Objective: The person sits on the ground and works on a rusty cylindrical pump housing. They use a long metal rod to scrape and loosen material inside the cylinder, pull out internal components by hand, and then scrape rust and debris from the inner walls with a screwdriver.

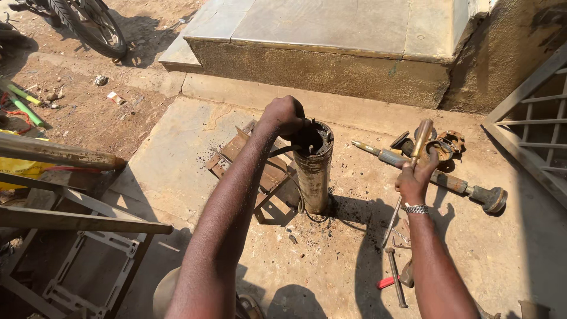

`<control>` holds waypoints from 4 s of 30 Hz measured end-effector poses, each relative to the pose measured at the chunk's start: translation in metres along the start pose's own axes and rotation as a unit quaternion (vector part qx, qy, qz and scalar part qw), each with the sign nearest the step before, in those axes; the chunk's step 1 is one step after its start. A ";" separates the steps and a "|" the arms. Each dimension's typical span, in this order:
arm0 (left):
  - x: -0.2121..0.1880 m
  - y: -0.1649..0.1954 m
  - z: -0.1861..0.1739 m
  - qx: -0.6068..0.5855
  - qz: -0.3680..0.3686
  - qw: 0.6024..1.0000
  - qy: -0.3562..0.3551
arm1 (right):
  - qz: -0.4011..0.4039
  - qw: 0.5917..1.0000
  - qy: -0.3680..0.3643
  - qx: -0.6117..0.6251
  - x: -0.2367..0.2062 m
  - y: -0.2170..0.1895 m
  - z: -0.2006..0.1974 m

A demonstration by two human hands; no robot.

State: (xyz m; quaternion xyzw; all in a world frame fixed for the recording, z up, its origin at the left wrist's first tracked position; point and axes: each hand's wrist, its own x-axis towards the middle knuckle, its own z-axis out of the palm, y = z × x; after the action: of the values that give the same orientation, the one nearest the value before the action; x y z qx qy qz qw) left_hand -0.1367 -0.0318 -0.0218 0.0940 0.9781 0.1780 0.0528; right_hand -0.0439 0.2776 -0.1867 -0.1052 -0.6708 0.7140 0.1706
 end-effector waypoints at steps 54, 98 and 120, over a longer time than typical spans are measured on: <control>-0.121 -0.023 0.002 -0.168 -0.005 0.933 0.318 | -0.131 0.864 -0.231 -0.429 -0.128 -0.049 0.018; -0.127 -0.070 0.043 -0.474 0.027 0.872 -0.120 | 0.123 0.927 -0.352 -0.046 -0.157 -0.023 0.116; -0.149 -0.093 0.066 -0.567 -0.059 0.806 0.159 | 0.283 0.821 -0.211 -0.449 -0.146 0.039 -0.031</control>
State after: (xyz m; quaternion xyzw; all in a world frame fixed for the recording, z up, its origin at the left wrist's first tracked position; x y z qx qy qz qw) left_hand 0.0023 -0.1252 -0.1060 -0.0405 0.7012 0.7101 -0.0492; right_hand 0.0977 0.2483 -0.2395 -0.2024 -0.8775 0.3553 -0.2504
